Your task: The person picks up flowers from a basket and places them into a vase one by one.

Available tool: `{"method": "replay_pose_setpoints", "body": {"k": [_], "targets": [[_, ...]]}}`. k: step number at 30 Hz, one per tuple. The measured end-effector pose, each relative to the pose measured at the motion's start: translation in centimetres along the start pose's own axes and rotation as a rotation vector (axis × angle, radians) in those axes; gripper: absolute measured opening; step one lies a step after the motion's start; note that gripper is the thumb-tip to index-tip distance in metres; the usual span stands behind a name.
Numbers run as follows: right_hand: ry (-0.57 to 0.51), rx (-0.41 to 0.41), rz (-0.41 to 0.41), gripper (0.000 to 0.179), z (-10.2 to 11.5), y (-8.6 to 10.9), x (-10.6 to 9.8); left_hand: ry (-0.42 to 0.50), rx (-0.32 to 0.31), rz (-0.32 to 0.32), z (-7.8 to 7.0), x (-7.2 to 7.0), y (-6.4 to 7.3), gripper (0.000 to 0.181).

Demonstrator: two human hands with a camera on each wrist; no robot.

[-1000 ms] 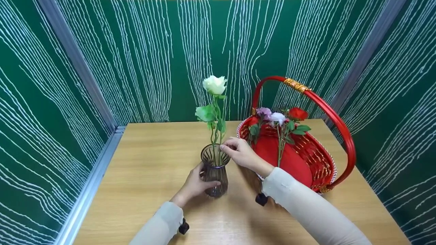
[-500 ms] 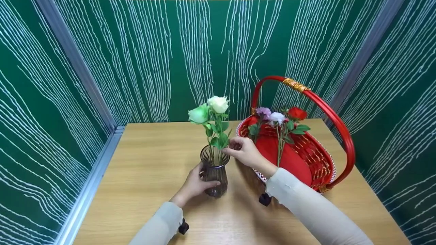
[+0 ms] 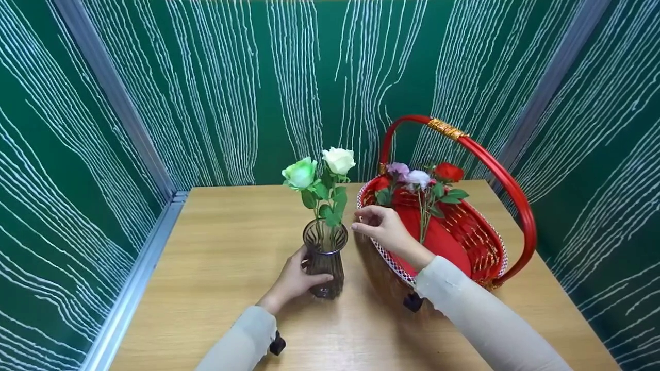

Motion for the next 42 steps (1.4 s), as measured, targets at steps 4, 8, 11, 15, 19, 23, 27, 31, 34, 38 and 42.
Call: {"method": "replay_pose_setpoints", "body": {"k": [4,8,11,15,19,23,27,31,34,38,42], "targets": [[0.014,0.007,-0.019,0.029,-0.5,0.3,-0.8,0.004,-0.003,-0.003,0.0,0.0,0.0,0.082],[0.019,0.016,-0.042,0.028,-1.0,0.4,-1.6,-0.002,0.006,-0.011,-0.2,0.0,0.1,0.083],[0.02,0.036,-0.055,0.028,-1.7,0.7,-2.3,-0.005,0.009,-0.014,-0.2,0.0,0.1,0.083],[0.006,0.058,-0.069,0.029,-2.4,1.0,-3.2,-0.008,0.01,-0.014,-0.1,0.0,0.1,0.082],[-0.007,0.057,-0.086,0.028,-2.9,1.2,-3.9,-0.005,0.008,-0.013,-0.1,0.0,0.1,0.082],[-0.014,0.078,-0.095,0.031,-3.7,1.5,-4.4,-0.006,0.0,-0.013,0.0,0.0,0.1,0.082],[-0.009,0.105,-0.105,0.032,-4.3,1.9,-4.9,-0.003,-0.004,-0.01,0.1,0.0,0.0,0.082],[-0.011,0.112,-0.12,0.031,-4.6,2.0,-5.3,0.0,-0.004,-0.008,0.1,-0.1,0.0,0.082],[-0.006,0.111,-0.132,0.032,-5.0,1.9,-5.6,-0.006,-0.003,-0.007,0.0,-0.2,0.0,0.082],[0.026,0.114,-0.141,0.033,-5.6,1.7,-6.1,-0.017,0.003,0.0,-0.1,-0.2,0.0,0.084],[0.061,0.134,-0.127,0.034,-6.3,1.3,-6.6,-0.019,0.008,0.009,-0.2,-0.1,0.1,0.084]]}}
Point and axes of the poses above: each hand's wrist, its own y-axis away from the middle knuckle, its own x-axis out of the palm, z = x × y, the point moved 6 cm from there along -y, towards the middle knuckle, and after that the axes turned 11 degrees about -x, right-handed, at the moved point
